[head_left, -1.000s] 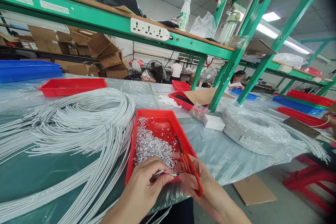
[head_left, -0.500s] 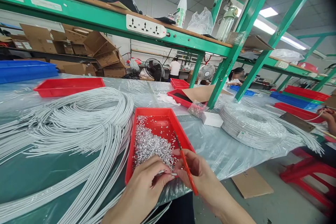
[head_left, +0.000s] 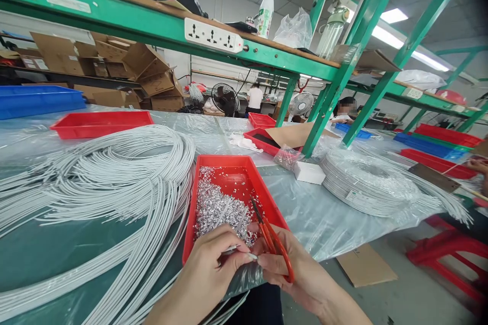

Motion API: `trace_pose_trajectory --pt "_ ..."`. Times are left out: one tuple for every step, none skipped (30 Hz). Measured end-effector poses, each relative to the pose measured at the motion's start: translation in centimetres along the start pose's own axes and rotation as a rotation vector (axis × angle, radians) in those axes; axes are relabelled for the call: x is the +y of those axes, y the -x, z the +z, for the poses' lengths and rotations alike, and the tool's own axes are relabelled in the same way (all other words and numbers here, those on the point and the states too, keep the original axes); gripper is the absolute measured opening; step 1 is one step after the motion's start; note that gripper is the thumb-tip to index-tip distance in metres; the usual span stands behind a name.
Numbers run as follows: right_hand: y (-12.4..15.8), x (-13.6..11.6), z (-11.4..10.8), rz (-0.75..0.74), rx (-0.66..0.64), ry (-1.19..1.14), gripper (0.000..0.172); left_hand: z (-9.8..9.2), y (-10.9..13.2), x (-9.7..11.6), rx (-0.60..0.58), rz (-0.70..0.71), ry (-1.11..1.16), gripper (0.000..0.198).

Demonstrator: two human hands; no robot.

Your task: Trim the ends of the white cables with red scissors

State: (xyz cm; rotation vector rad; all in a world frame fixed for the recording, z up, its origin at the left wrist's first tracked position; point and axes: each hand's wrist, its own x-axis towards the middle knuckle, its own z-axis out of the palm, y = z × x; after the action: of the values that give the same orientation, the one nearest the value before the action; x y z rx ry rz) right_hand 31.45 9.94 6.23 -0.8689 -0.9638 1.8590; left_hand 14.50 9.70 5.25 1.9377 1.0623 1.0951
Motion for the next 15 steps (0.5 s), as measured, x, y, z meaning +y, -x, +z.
trace_pose_trajectory --pt "0.0 0.0 0.1 -0.018 0.010 0.023 0.040 0.0 0.0 0.0 -0.005 0.002 -0.011 0.014" --pt "0.1 -0.1 0.2 -0.033 0.023 0.045 0.042 0.0 0.1 0.1 -0.009 0.005 -0.026 0.014" --pt "0.1 -0.1 0.2 -0.046 0.038 0.063 0.044 0.0 0.1 0.1 -0.012 0.008 -0.044 0.014" --pt "0.2 -0.2 0.2 -0.051 0.052 0.078 0.045 0.0 0.1 0.1 -0.014 0.011 -0.063 0.015" --pt "0.2 -0.2 0.3 -0.049 0.067 0.087 0.045 0.0 0.1 0.1 -0.019 0.014 -0.077 0.016" --pt "0.3 -0.3 0.2 -0.043 0.076 0.091 0.045 0.0 0.1 0.1 -0.024 0.016 -0.083 0.017" --pt "0.4 -0.3 0.2 -0.037 0.076 0.092 0.045 0.0 0.1 0.1 -0.031 0.020 -0.079 0.018" --pt "0.4 -0.3 0.1 -0.032 0.071 0.085 0.045 0.0 0.1 0.0 -0.034 0.026 -0.061 0.018" --pt "0.5 -0.2 0.1 -0.027 0.064 0.068 0.045 0.0 0.1 -0.1 -0.035 0.032 -0.031 0.019" --pt "0.5 0.0 0.0 -0.025 0.053 0.044 0.045 0.1 0.1 -0.3 -0.032 0.036 0.005 0.018" --pt "0.6 0.2 0.0 -0.024 0.045 0.012 0.045 0.2 0.1 -0.4 -0.024 0.035 0.045 0.017" --pt "0.6 0.5 0.0 -0.020 0.040 -0.024 0.045 0.3 0.1 -0.6 -0.011 0.031 0.088 0.016" --pt "0.5 0.8 0.0 -0.010 0.040 -0.061 0.044 0.4 0.1 -0.9 0.007 0.024 0.132 0.015" --pt "0.5 1.2 0.1 0.006 0.040 -0.099 0.043 0.5 0.1 -1.1 0.025 0.014 0.171 0.014" --pt "0.4 1.5 0.1 0.028 0.036 -0.134 0.043 0.6 0.0 -1.3 0.038 0.007 0.201 0.013"
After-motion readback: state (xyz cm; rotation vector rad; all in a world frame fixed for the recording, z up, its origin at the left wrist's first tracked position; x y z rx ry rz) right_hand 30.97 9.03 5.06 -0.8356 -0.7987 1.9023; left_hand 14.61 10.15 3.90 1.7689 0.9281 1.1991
